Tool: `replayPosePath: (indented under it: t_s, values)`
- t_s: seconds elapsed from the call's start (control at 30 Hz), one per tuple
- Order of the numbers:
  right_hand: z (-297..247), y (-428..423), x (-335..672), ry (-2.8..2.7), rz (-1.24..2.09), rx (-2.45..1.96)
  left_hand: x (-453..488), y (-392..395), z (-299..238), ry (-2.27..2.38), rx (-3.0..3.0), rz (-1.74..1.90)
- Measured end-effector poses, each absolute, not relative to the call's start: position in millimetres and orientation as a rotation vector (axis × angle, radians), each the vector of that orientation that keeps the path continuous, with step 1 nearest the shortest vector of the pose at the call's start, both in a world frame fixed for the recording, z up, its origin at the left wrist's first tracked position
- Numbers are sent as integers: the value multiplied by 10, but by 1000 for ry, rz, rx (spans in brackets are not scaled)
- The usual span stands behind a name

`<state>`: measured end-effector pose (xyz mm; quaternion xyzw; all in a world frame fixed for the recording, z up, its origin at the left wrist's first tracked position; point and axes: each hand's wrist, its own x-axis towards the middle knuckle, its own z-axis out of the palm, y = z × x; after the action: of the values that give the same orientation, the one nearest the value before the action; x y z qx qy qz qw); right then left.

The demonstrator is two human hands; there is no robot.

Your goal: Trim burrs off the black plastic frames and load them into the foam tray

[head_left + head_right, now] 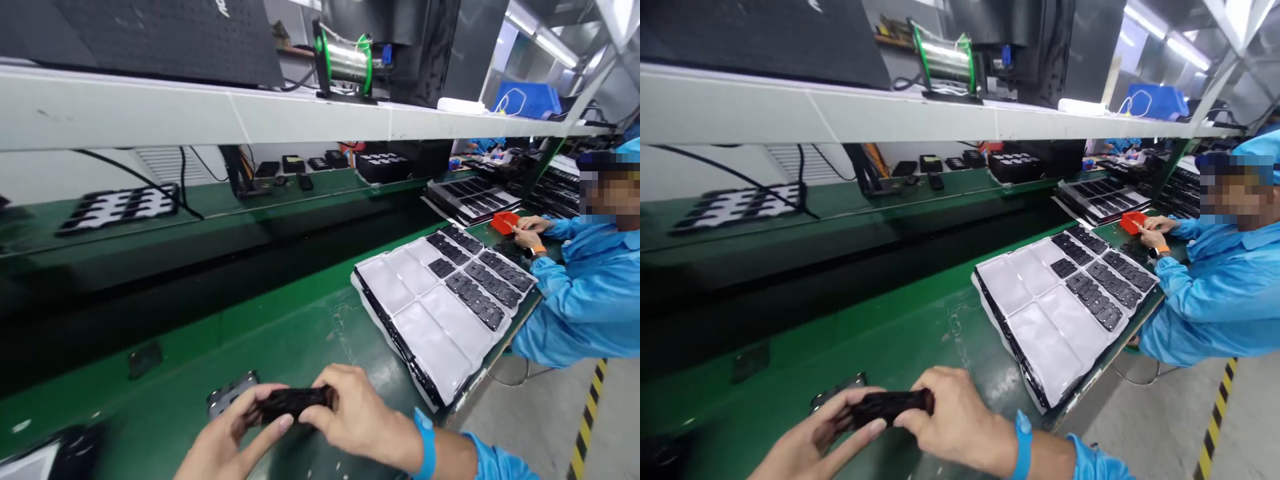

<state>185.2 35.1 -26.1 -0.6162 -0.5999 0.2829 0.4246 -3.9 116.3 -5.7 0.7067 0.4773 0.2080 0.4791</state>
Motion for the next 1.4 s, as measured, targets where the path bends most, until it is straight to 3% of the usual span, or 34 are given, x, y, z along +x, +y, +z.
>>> replayPosePath:
  t_s: [0.2, 0.43, 0.7, 0.93, 1.4]
  values:
    - [-37, 156, 2317, -1050, 682, -1554, 865, 1308, 318, 843, 1659, 415]
    - [60, -199, 3220, -962, 394, -1644, 2763, 2389, 765, 408, 2103, 29]
    - [178, -282, 4357, -1198, 120, -1954, 4710, 2865, 545, 255, 2456, -497]
    - [167, 199, 4985, -1330, 132, -2283, 4918, 2829, 388, 261, 2691, -544]
    - [63, 851, 5406, -1335, 142, -2332, 4629, 2450, 175, 636, 2826, -321]
